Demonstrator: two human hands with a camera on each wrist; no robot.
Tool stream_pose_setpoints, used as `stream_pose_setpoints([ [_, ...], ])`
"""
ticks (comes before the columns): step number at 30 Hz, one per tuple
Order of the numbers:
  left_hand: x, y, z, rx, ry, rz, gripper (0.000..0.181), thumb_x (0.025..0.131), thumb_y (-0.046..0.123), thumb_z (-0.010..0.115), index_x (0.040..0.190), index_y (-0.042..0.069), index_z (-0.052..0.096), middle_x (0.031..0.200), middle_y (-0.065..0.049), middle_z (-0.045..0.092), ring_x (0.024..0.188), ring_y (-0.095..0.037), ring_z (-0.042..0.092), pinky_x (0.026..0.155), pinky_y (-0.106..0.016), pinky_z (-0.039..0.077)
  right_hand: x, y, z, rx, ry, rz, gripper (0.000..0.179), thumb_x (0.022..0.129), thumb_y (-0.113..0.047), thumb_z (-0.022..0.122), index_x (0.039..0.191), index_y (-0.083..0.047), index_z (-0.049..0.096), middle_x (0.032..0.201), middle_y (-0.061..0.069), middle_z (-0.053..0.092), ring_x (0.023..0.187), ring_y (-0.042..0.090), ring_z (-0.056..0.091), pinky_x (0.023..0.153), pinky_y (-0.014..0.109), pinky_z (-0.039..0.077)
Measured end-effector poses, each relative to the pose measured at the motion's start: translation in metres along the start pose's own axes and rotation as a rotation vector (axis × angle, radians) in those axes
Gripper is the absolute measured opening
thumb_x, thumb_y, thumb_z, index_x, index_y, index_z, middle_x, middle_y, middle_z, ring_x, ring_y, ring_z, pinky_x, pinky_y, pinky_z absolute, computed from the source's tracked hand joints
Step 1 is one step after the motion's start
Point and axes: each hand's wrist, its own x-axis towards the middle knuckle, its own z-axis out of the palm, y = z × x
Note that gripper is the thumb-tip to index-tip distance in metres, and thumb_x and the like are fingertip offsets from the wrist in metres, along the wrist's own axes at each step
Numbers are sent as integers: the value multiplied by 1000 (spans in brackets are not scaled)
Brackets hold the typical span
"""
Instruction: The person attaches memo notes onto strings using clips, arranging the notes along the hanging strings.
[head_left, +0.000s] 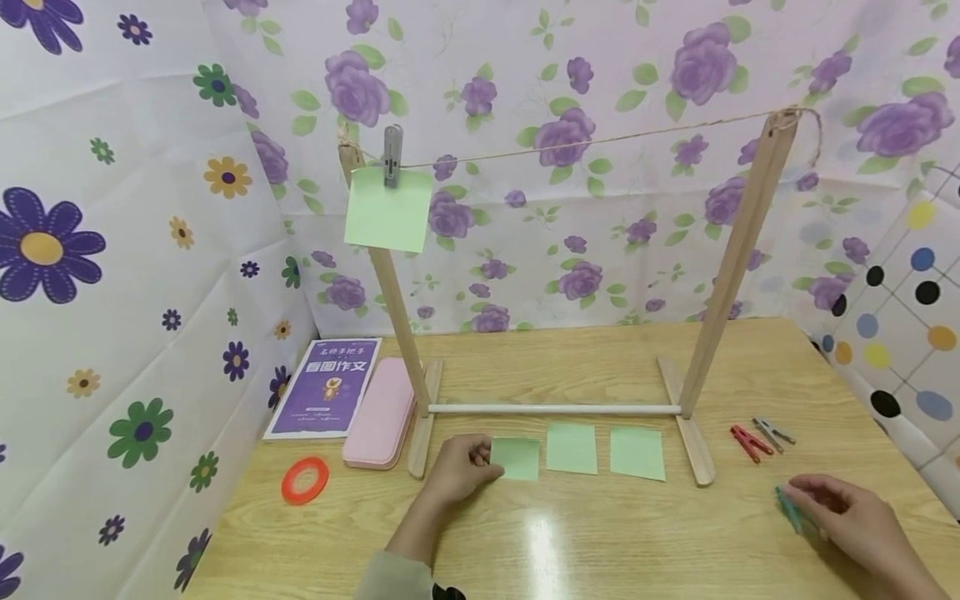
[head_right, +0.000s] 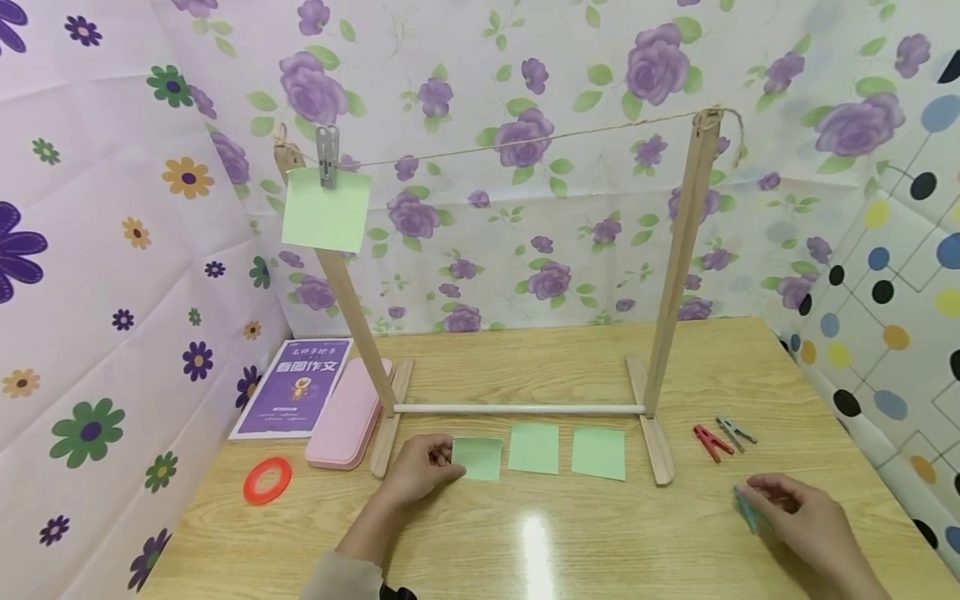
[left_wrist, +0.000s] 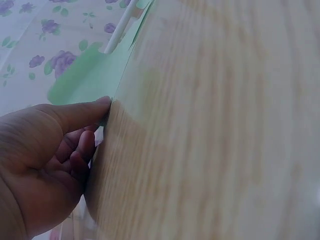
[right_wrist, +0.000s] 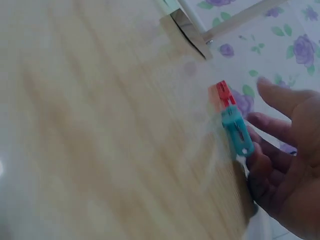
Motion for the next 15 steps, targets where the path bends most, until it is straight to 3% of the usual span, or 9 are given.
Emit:
stream_pose_setpoints([
  [3, 1, 1, 0, 19, -4, 13, 36, 85, 0, 79, 72, 2, 45, 66, 4, 42, 63, -8, 42, 60, -20, 37, -4, 1, 1, -104, -24, -92, 71, 92, -59, 67, 121, 5, 65, 93, 6, 67, 72, 9, 51, 54, 22, 45],
  [8, 2, 2, -2, 30, 5, 18, 36, 85, 1, 80, 71, 5, 47, 67, 4, 43, 63, -8, 43, 60, -20, 37, -6, -6, 3, -204, -50, -144, 71, 80, -61, 79, 109, 2, 65, 83, 0, 58, 72, 13, 49, 54, 21, 40],
  [15, 2, 2, -1, 27, -1, -10, 32, 84, 2, 81, 72, 7, 51, 67, 3, 46, 64, -9, 43, 59, -20, 38, -8, -11, 5, -220, -61, -244, 41, 89, -46, 77, 103, -8, 69, 79, -3, 58, 67, 7, 47, 55, 22, 41],
])
